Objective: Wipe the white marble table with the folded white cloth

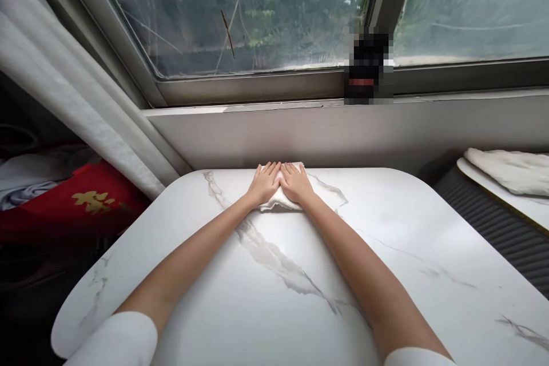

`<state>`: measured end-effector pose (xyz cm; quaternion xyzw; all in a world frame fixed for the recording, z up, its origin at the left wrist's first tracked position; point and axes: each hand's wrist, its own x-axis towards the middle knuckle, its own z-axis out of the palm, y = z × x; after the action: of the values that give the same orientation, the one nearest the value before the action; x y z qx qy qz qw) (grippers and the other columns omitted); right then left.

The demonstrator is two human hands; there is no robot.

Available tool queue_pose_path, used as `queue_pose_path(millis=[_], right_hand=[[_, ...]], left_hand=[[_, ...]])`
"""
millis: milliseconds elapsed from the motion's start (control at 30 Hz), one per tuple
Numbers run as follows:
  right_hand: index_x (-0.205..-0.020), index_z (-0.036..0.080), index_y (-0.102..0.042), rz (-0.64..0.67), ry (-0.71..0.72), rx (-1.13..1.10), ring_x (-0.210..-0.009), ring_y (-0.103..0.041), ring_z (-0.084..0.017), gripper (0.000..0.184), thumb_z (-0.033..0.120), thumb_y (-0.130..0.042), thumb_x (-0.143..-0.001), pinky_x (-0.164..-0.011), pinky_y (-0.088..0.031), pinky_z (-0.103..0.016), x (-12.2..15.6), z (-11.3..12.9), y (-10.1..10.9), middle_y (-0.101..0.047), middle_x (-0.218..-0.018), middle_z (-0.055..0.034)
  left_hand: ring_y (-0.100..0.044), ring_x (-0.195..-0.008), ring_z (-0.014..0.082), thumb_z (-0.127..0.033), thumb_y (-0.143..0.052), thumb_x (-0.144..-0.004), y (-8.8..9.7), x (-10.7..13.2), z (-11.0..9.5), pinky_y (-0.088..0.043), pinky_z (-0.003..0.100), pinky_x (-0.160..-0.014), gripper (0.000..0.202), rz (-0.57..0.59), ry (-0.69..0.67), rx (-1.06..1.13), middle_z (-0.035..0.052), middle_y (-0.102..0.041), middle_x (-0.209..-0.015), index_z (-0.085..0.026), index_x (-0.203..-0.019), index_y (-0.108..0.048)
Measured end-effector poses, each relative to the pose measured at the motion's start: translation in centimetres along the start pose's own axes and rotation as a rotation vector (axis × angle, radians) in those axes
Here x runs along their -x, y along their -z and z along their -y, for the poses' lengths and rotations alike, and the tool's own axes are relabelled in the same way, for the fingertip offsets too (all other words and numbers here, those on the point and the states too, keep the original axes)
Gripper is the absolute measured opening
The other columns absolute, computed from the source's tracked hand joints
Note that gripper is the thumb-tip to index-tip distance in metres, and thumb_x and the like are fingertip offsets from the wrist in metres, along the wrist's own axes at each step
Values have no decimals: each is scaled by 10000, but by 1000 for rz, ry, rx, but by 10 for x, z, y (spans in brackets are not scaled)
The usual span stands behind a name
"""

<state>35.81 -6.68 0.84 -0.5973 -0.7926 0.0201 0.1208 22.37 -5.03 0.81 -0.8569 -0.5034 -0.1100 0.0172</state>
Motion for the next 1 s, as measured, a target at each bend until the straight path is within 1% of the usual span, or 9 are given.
queue_pose_path(millis=[100, 233, 400, 500, 600, 700, 767, 833, 1000], right_hand=[[-1429, 66, -311, -22, -36, 16, -1384, -231, -209, 553, 239, -210, -914, -1125, -123, -454, 3, -10, 0, -301, -1491, -131], [-1424, 38, -314, -26, -21, 44, -1388, -219, -224, 554, 237, -226, -915, -1130, -121, -457, 36, -14, 4, -290, -1493, -140], [-1438, 74, -295, -13, 113, 23, -1395, -194, -214, 542, 264, -229, -935, -1140, -126, -470, 122, -19, 18, -284, -1497, -119], [-1477, 137, -189, -37, 180, 8, -1405, -146, -194, 545, 251, -245, -948, -1145, -125, -479, 189, -18, 31, -240, -1516, -90], [-1495, 179, -29, -41, 216, 10, -1407, -127, -197, 610, 217, -282, -941, -1150, -125, -485, 249, -13, 44, -172, -1536, -69], [-1491, 181, 38, -13, 211, 17, -1405, -137, -209, 663, 208, -312, -928, -1153, -137, -475, 285, -11, 52, -145, -1542, -63], [-1491, 191, 36, -10, 184, 32, -1401, -153, -210, 665, 213, -315, -927, -1150, -153, -469, 291, -14, 52, -156, -1540, -59], [-1495, 213, -7, -22, 133, 52, -1396, -177, -205, 633, 226, -298, -933, -1141, -175, -475, 279, -23, 49, -195, -1532, -53], [-1449, 142, -288, -42, -64, 72, -1377, -251, -222, 543, 278, -231, -926, -1121, -189, -500, 194, -69, 36, -325, -1482, -102]], left_hand=[[-226, -1385, 213, -292, -271, -950, -4, -13, -8, -113, 437, -1142, 522, 12, -5, -4, 83, -314, -1487, -96, -1433, -292], [-191, -1396, 212, -302, -260, -951, -4, 6, -32, -85, 436, -1150, 533, 8, -33, 1, 107, -308, -1487, -56, -1422, -300], [-170, -1398, 248, -301, -228, -959, 5, 74, -87, -41, 459, -1151, 553, 14, -81, 69, 171, -282, -1486, 6, -1415, -282], [-95, -1407, 263, -342, -225, -963, 17, 123, -117, -77, 449, -1152, 583, 93, -177, 170, 184, -191, -1513, -2, -1436, -229], [-26, -1408, 269, -390, -246, -962, 32, 164, -136, -91, 456, -1149, 608, 201, -329, 280, 179, -126, -1526, -37, -1454, -190], [9, -1407, 273, -400, -246, -966, 42, 186, -147, -87, 465, -1149, 615, 275, -420, 368, 180, -93, -1530, -50, -1464, -162], [-1, -1408, 278, -401, -231, -969, 41, 184, -154, -90, 470, -1148, 614, 298, -411, 401, 180, -90, -1531, -50, -1467, -149], [-42, -1409, 282, -412, -206, -972, 34, 167, -159, -107, 469, -1147, 616, 293, -367, 406, 178, -112, -1530, -46, -1465, -152], [-231, -1379, 246, -340, -241, -962, 0, 74, -158, -123, 391, -1148, 556, 88, -258, 288, 158, -286, -1490, -29, -1421, -286]])
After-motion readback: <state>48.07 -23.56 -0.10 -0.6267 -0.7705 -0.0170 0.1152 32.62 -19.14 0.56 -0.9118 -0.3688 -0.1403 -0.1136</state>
